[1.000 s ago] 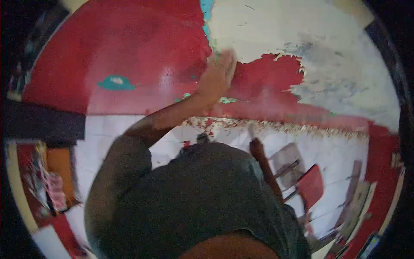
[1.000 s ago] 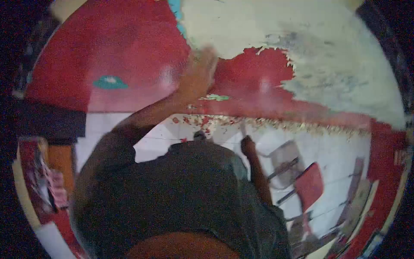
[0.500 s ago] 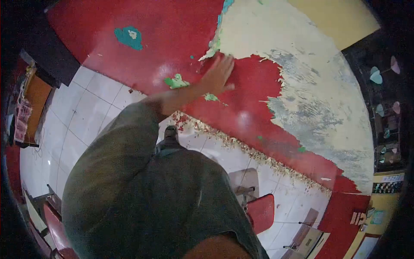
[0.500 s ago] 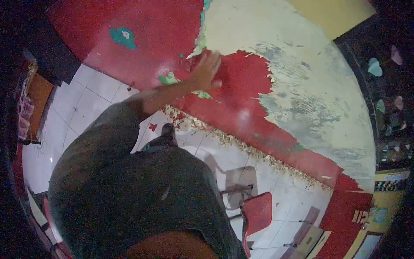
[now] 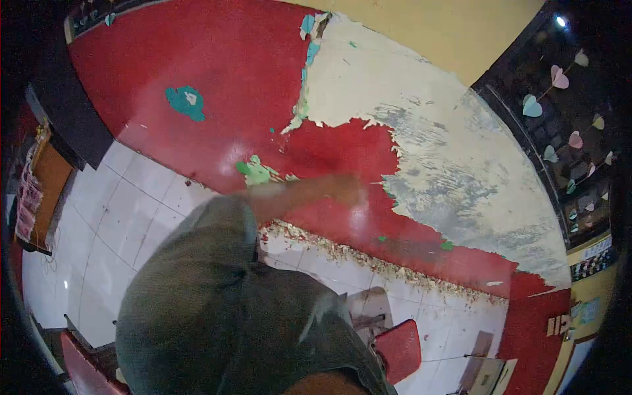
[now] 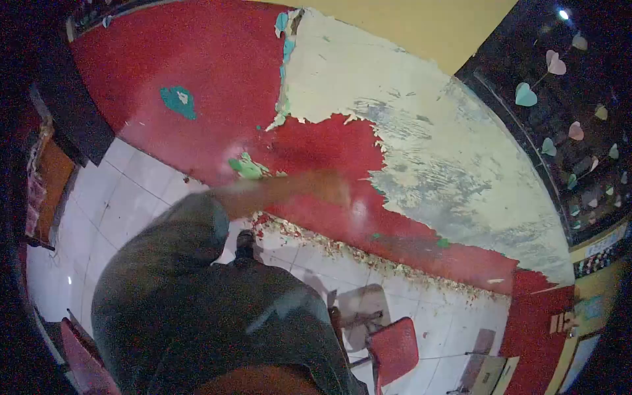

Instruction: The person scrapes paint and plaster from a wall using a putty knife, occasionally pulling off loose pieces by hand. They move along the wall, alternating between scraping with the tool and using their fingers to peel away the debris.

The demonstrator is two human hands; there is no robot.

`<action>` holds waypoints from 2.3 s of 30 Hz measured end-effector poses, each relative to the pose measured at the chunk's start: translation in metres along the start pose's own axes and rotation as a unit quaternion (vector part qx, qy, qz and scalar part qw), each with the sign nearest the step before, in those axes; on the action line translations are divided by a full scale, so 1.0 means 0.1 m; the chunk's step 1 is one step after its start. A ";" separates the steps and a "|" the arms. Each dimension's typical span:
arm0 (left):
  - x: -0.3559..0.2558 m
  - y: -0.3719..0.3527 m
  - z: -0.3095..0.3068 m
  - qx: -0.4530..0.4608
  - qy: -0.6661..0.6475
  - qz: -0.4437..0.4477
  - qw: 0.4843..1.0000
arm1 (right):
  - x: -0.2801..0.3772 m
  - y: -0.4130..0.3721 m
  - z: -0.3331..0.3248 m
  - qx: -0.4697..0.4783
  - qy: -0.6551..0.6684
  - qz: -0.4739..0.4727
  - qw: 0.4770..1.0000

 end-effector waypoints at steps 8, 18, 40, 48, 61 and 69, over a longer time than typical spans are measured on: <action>-0.44 -0.71 0.55 -0.154 -0.502 -0.333 0.783 | 1.96 2.00 -1.42 -0.096 0.653 0.139 0.738; 0.55 -0.68 -0.75 -0.300 -0.514 -0.434 0.676 | 3.61 4.31 -1.65 -0.243 0.498 -0.146 0.820; 1.31 -0.79 -0.72 -0.305 -0.252 -0.458 0.796 | 3.60 5.06 -1.01 -0.308 0.464 -0.100 0.825; 1.20 -0.75 -0.82 -0.283 -0.325 -0.481 0.763 | 3.70 4.90 -1.15 -0.279 0.475 -0.045 0.833; 1.21 -0.79 -0.68 -0.294 -0.421 -0.478 0.713 | 3.91 4.81 -1.33 -0.260 0.555 0.001 0.790; 1.28 -0.77 -0.74 -0.296 -0.304 -0.445 0.789 | 3.85 4.88 -1.27 -0.257 0.492 -0.009 0.832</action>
Point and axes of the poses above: each hand's wrist, its own y-axis towards the middle knuckle, its own z-axis out of the palm, x = y × z, the point moved 1 cm from there along y, towards the middle knuckle, and after that the axes turned 14 degrees about y, right-handed, at the moved point
